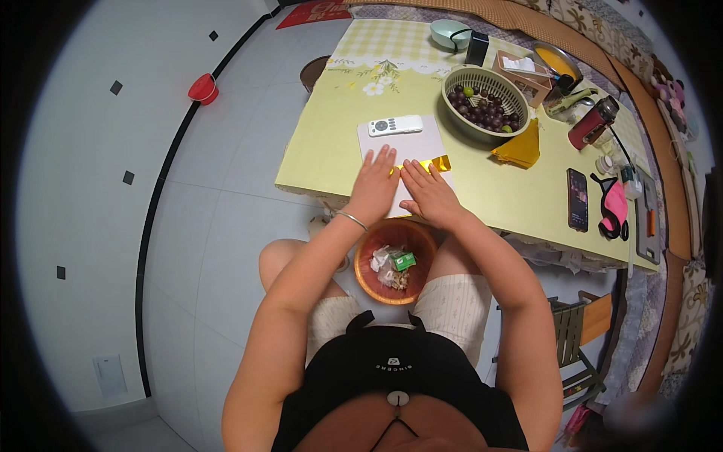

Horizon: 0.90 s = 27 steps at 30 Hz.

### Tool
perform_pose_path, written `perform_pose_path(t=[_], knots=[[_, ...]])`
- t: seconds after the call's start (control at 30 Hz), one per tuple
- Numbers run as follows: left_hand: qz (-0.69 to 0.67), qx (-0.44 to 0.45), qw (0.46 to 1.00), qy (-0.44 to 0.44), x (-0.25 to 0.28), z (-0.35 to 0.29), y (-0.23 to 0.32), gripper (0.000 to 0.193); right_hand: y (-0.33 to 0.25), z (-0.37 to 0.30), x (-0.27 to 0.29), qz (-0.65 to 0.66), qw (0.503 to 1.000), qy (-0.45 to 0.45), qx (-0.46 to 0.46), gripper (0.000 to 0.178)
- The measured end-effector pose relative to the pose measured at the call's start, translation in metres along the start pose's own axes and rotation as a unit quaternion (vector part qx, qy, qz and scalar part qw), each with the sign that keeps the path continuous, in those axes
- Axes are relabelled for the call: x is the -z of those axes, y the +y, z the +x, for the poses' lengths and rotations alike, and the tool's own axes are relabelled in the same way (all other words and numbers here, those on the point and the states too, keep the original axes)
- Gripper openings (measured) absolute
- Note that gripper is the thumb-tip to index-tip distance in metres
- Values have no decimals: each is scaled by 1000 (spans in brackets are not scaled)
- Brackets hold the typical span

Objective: The person folds a sheet of gold foil paper over a white rectangular base multiple times, creating a wrapped package. They repeatedly fold the sides and ends, pressing the creases to secure the shape.

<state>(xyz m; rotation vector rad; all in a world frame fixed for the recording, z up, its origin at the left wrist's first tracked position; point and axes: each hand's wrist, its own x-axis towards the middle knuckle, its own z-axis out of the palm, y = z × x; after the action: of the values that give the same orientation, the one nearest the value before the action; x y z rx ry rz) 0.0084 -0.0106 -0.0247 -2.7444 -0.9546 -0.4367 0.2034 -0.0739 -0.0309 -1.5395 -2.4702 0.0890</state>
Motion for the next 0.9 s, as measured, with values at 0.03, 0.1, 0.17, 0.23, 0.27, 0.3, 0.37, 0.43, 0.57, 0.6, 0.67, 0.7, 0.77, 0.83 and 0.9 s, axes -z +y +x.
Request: perform_pose_path(t=[0.03,0.1,0.17,0.23,0.27,0.3,0.37,0.43,0.57,0.6,0.67,0.7,0.77,0.83,0.9], knots=[[15,-9,1000,-13,-2,5,6,53,3,0,-2,-4,1000,0,0,76],[-105,54,992,-34,-2,-1,21,66,10,-1,-8,-12,1000,-1,1,78],[-146,78,985,-55,-1,-11,23,84,10,-3,-2,4,1000,-13,-6,79],[-143,85,984,-64,7,-20,18,87,13,-6,6,23,999,-16,-32,80],[-141,89,984,-68,11,-24,15,88,19,-10,10,34,998,-14,-54,80],[-138,89,984,-68,11,-30,13,90,25,-15,12,46,996,-13,-77,79],[-130,87,986,-63,13,-39,8,94,35,-26,14,41,994,-9,-100,78],[-134,115,982,-69,17,-44,8,88,40,-30,16,43,993,3,-106,74],[-81,121,989,3,18,-40,3,60,40,-21,21,-1,996,-6,-92,64],[-66,115,991,-14,17,-34,-2,52,41,-18,26,-31,996,-7,-82,61],[-39,103,993,-51,41,-7,-5,38,44,-11,29,-92,994,-12,-61,53],[-35,91,992,-79,49,2,-5,32,49,-5,26,-124,991,-14,-50,49],[-24,68,988,-134,62,17,-9,20,47,3,29,-178,984,-8,-28,42],[-2,48,990,-131,51,19,-13,17,36,13,33,-223,975,3,-6,36],[18,34,991,-125,40,18,-18,15,25,22,44,-208,976,-58,-22,31]])
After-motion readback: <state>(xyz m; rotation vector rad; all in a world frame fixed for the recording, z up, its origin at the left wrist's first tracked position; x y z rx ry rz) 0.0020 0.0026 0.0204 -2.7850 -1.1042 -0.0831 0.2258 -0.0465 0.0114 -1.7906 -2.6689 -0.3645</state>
